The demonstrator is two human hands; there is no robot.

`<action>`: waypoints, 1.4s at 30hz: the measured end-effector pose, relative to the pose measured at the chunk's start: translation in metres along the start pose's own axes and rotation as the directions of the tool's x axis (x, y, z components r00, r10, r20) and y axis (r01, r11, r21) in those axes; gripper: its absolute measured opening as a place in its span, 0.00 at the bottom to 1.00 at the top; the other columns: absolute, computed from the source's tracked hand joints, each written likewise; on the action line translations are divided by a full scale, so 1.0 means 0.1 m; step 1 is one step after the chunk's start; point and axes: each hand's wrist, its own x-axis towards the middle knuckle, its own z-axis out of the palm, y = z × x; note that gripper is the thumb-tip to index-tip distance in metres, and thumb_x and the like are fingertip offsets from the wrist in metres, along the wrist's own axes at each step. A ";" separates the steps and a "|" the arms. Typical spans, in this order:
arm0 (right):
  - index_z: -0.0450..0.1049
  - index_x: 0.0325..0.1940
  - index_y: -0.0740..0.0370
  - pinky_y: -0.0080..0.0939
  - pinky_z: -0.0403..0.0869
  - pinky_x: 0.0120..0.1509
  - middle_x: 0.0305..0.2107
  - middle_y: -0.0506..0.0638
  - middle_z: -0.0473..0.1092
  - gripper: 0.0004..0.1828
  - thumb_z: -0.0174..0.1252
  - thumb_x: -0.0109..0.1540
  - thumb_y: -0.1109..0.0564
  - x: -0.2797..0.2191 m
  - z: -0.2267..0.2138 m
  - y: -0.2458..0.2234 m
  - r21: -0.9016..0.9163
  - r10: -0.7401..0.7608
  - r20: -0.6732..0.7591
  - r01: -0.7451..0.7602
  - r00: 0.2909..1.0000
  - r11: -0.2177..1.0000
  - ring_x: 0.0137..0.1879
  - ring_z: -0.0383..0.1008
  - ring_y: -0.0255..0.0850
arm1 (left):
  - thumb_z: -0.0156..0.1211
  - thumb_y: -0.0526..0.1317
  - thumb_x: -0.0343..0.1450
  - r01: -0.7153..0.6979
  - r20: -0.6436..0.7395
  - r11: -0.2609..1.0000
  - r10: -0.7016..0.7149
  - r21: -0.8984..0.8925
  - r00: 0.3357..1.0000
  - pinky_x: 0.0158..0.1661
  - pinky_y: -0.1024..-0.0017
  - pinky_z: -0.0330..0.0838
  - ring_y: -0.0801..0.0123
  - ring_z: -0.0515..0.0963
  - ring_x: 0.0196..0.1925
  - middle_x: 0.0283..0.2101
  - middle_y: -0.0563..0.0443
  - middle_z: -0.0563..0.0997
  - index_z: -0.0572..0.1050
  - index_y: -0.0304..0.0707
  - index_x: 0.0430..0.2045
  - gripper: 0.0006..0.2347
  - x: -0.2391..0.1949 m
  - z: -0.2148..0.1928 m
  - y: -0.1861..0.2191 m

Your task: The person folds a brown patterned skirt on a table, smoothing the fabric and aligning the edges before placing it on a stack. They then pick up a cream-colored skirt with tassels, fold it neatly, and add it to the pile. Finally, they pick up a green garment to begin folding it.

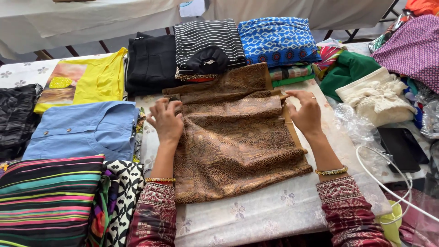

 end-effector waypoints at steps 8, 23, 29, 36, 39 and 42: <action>0.83 0.43 0.54 0.42 0.76 0.43 0.31 0.48 0.81 0.07 0.66 0.61 0.56 -0.06 -0.22 -0.10 -0.135 0.357 0.336 -0.330 0.871 0.934 0.35 0.79 0.38 | 0.59 0.41 0.73 -0.199 0.226 0.979 0.187 0.033 0.956 0.59 0.49 0.60 0.63 0.70 0.59 0.53 0.59 0.75 0.81 0.60 0.46 0.10 -0.09 0.04 0.03; 0.78 0.50 0.52 0.41 0.75 0.60 0.48 0.43 0.79 0.18 0.65 0.56 0.55 -1.33 -1.08 -0.55 0.017 0.206 0.622 -0.277 0.755 0.961 0.57 0.76 0.38 | 0.62 0.61 0.68 -0.253 0.907 0.961 0.004 0.113 0.421 0.72 0.43 0.37 0.58 0.32 0.81 0.78 0.60 0.32 0.47 0.70 0.72 0.38 -1.41 -1.83 0.86; 0.78 0.45 0.57 0.44 0.72 0.61 0.47 0.48 0.74 0.14 0.67 0.56 0.55 -1.55 -0.85 -0.61 -0.134 0.184 0.382 -0.143 0.905 0.981 0.58 0.70 0.44 | 0.63 0.37 0.66 -0.369 0.680 0.929 0.280 -0.014 0.678 0.70 0.44 0.41 0.56 0.47 0.77 0.77 0.54 0.54 0.62 0.59 0.69 0.33 -1.87 -1.51 0.31; 0.74 0.40 0.61 0.46 0.73 0.67 0.49 0.50 0.77 0.05 0.61 0.60 0.65 -1.61 -1.11 -0.75 0.343 -0.031 -0.131 0.074 0.991 0.936 0.67 0.72 0.46 | 0.56 0.30 0.65 -0.343 0.380 0.923 0.384 -0.172 0.842 0.55 0.59 0.70 0.59 0.80 0.52 0.45 0.52 0.84 0.80 0.47 0.45 0.16 -1.89 -1.84 0.27; 0.73 0.42 0.61 0.44 0.77 0.67 0.47 0.49 0.79 0.03 0.58 0.65 0.65 -1.82 -1.24 -0.69 0.553 -0.021 -0.130 0.090 0.991 0.828 0.64 0.77 0.44 | 0.58 0.31 0.65 -0.263 0.455 0.937 0.342 -0.229 0.822 0.46 0.63 0.75 0.56 0.81 0.45 0.38 0.50 0.84 0.81 0.48 0.45 0.16 -1.96 -2.11 0.32; 0.74 0.42 0.62 0.39 0.80 0.59 0.41 0.48 0.81 0.02 0.58 0.65 0.65 -2.11 -1.39 -0.57 0.587 0.037 -0.054 0.002 0.998 0.809 0.53 0.82 0.40 | 0.60 0.31 0.63 -0.309 0.431 0.894 0.431 -0.325 0.793 0.43 0.62 0.75 0.54 0.81 0.43 0.38 0.48 0.84 0.81 0.44 0.41 0.14 -2.08 -2.17 0.22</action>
